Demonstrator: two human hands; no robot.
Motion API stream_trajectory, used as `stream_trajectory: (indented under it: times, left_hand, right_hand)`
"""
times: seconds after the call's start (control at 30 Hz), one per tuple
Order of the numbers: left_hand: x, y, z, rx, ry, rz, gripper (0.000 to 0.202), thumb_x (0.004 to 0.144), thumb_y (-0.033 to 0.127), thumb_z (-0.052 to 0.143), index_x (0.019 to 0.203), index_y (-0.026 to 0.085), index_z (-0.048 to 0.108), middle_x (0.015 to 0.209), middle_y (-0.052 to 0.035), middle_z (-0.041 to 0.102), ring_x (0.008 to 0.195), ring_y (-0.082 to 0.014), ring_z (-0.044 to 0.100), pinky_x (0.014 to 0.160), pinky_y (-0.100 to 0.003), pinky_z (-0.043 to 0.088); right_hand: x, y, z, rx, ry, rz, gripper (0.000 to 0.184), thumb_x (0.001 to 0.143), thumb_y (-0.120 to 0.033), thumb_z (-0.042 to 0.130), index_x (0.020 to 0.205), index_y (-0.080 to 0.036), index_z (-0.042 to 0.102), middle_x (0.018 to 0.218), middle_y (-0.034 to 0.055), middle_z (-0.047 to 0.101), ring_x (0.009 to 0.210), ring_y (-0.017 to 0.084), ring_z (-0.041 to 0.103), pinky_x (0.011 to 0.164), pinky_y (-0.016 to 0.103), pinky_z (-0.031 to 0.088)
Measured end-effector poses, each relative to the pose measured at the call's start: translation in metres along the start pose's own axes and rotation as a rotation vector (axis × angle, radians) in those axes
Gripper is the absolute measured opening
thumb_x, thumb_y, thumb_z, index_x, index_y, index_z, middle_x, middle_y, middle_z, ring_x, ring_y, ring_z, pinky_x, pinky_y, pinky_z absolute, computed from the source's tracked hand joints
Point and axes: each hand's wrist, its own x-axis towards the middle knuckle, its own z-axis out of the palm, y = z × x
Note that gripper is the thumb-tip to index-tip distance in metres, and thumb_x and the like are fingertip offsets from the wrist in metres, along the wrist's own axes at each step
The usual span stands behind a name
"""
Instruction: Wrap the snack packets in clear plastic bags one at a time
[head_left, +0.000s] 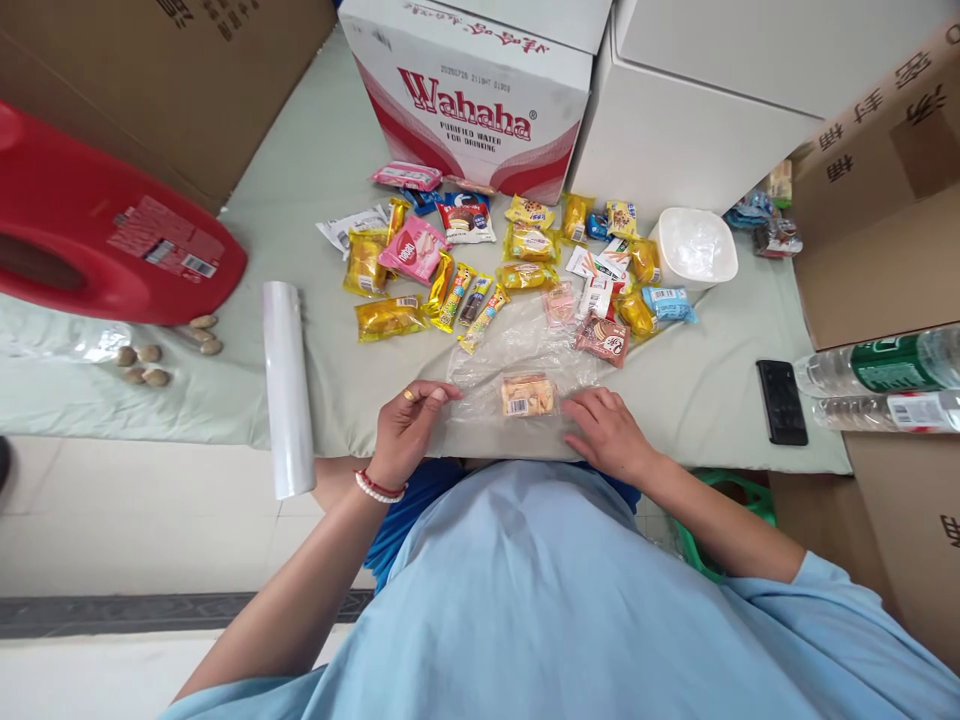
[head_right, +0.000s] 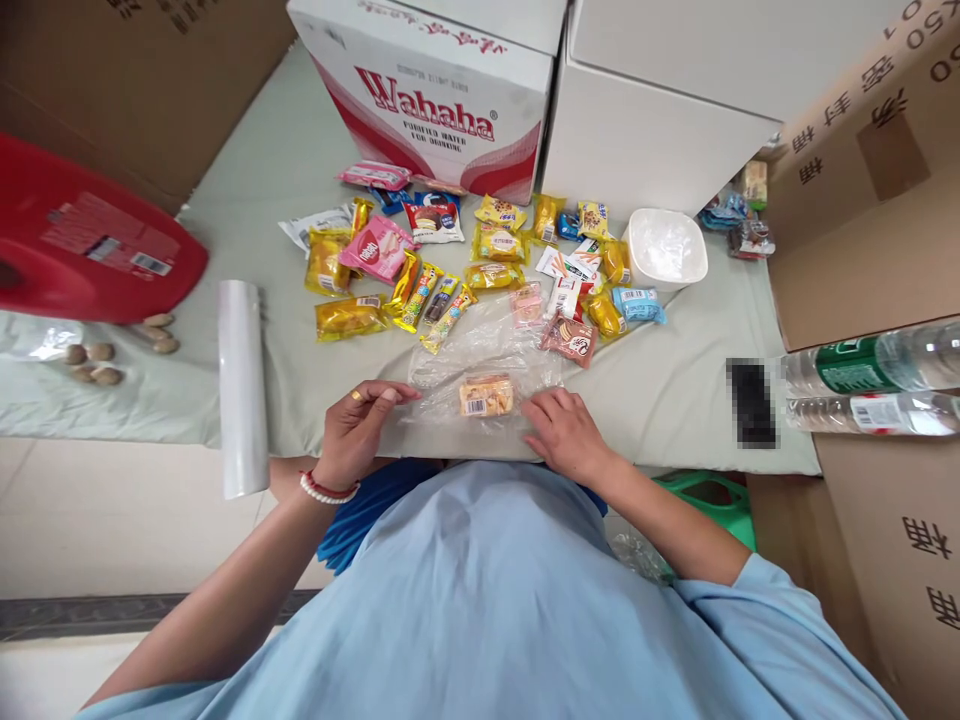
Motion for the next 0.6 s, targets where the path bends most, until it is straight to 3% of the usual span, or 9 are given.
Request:
stream_trajectory:
  times: [0.1, 0.2, 0.27, 0.33, 0.37, 0.43, 0.5, 0.57, 0.6]
  left_hand:
    - [0.0, -0.004, -0.004, -0.008, -0.079, 0.06, 0.032, 0.1, 0.053, 0.06, 0.102, 0.022, 0.066, 0.107, -0.0085, 0.075, 0.103, -0.0231, 0.071, 0.098, -0.042, 0.054]
    - [-0.004, -0.006, -0.008, 0.057, -0.293, 0.249, 0.053, 0.09, 0.061, 0.071, 0.126, 0.024, 0.058, 0.135, -0.0159, 0.064, 0.124, -0.0305, 0.066, 0.108, -0.051, 0.052]
    - [-0.009, -0.008, -0.009, 0.191, -0.419, 0.385, 0.08, 0.078, 0.065, 0.081, 0.141, 0.026, 0.05, 0.148, -0.0192, 0.054, 0.141, -0.0364, 0.053, 0.115, -0.058, 0.047]
    - [-0.015, -0.012, -0.008, 0.335, -0.495, 0.485, 0.089, 0.074, 0.064, 0.085, 0.146, 0.028, 0.045, 0.156, -0.0207, 0.048, 0.15, -0.039, 0.043, 0.118, -0.061, 0.044]
    - [-0.018, -0.015, -0.007, 0.402, -0.514, 0.512, 0.083, 0.078, 0.06, 0.084, 0.145, 0.028, 0.047, 0.159, -0.0207, 0.045, 0.15, -0.0391, 0.043, 0.117, -0.061, 0.046]
    - [-0.024, -0.02, -0.006, 0.522, -0.513, 0.531, 0.052, 0.091, 0.046, 0.075, 0.136, 0.027, 0.057, 0.162, -0.0186, 0.044, 0.147, -0.037, 0.048, 0.113, -0.058, 0.05]
    - [-0.026, -0.022, -0.006, 0.576, -0.482, 0.53, 0.022, 0.1, 0.031, 0.061, 0.121, 0.025, 0.066, 0.153, -0.0153, 0.055, 0.138, -0.0324, 0.058, 0.11, -0.054, 0.054]
    - [-0.025, -0.019, -0.006, 0.54, -0.449, 0.508, 0.018, 0.102, 0.025, 0.055, 0.111, 0.024, 0.07, 0.14, -0.0129, 0.066, 0.128, -0.0278, 0.065, 0.107, -0.049, 0.056]
    - [-0.023, -0.016, -0.007, 0.508, -0.439, 0.491, 0.018, 0.102, 0.025, 0.054, 0.11, 0.024, 0.071, 0.136, -0.0123, 0.068, 0.124, -0.0262, 0.067, 0.106, -0.046, 0.057]
  right_hand:
    - [-0.003, 0.003, 0.003, 0.022, 0.013, 0.012, 0.018, 0.103, -0.021, 0.056, 0.113, -0.021, 0.071, 0.099, 0.0105, 0.071, 0.099, 0.028, 0.054, 0.081, 0.041, 0.04]
    - [0.001, 0.007, -0.005, 0.114, 0.041, -0.006, 0.018, 0.105, -0.021, 0.053, 0.107, -0.02, 0.071, 0.093, 0.0089, 0.07, 0.093, 0.026, 0.054, 0.08, 0.039, 0.04]
    - [0.002, 0.008, -0.009, 0.156, 0.043, -0.036, 0.018, 0.105, -0.027, 0.054, 0.108, -0.02, 0.07, 0.093, 0.0089, 0.07, 0.092, 0.026, 0.054, 0.081, 0.039, 0.041]
    - [-0.001, 0.004, -0.008, 0.15, 0.047, -0.064, 0.027, 0.102, -0.043, 0.063, 0.11, -0.018, 0.069, 0.098, 0.0104, 0.07, 0.096, 0.028, 0.054, 0.083, 0.041, 0.043]
    - [-0.005, 0.002, -0.005, 0.127, 0.048, -0.07, 0.036, 0.097, -0.05, 0.068, 0.113, -0.017, 0.068, 0.102, 0.0117, 0.07, 0.098, 0.029, 0.054, 0.085, 0.042, 0.043]
    - [-0.013, -0.004, 0.004, 0.055, 0.041, -0.063, 0.047, 0.092, -0.055, 0.074, 0.117, -0.016, 0.067, 0.11, 0.0141, 0.07, 0.103, 0.031, 0.053, 0.087, 0.045, 0.043]
    - [-0.02, -0.009, 0.014, -0.007, 0.044, -0.035, 0.03, 0.096, -0.042, 0.072, 0.114, -0.018, 0.069, 0.11, 0.013, 0.07, 0.102, 0.031, 0.052, 0.085, 0.044, 0.042]
    - [-0.023, -0.011, 0.02, -0.01, 0.092, -0.007, 0.01, 0.099, -0.026, 0.064, 0.105, -0.02, 0.07, 0.106, 0.0105, 0.07, 0.1, 0.028, 0.052, 0.083, 0.042, 0.042]
    - [-0.023, -0.011, 0.02, 0.013, 0.124, 0.001, 0.009, 0.1, -0.021, 0.061, 0.102, -0.021, 0.07, 0.104, 0.0098, 0.069, 0.099, 0.027, 0.052, 0.083, 0.041, 0.043]
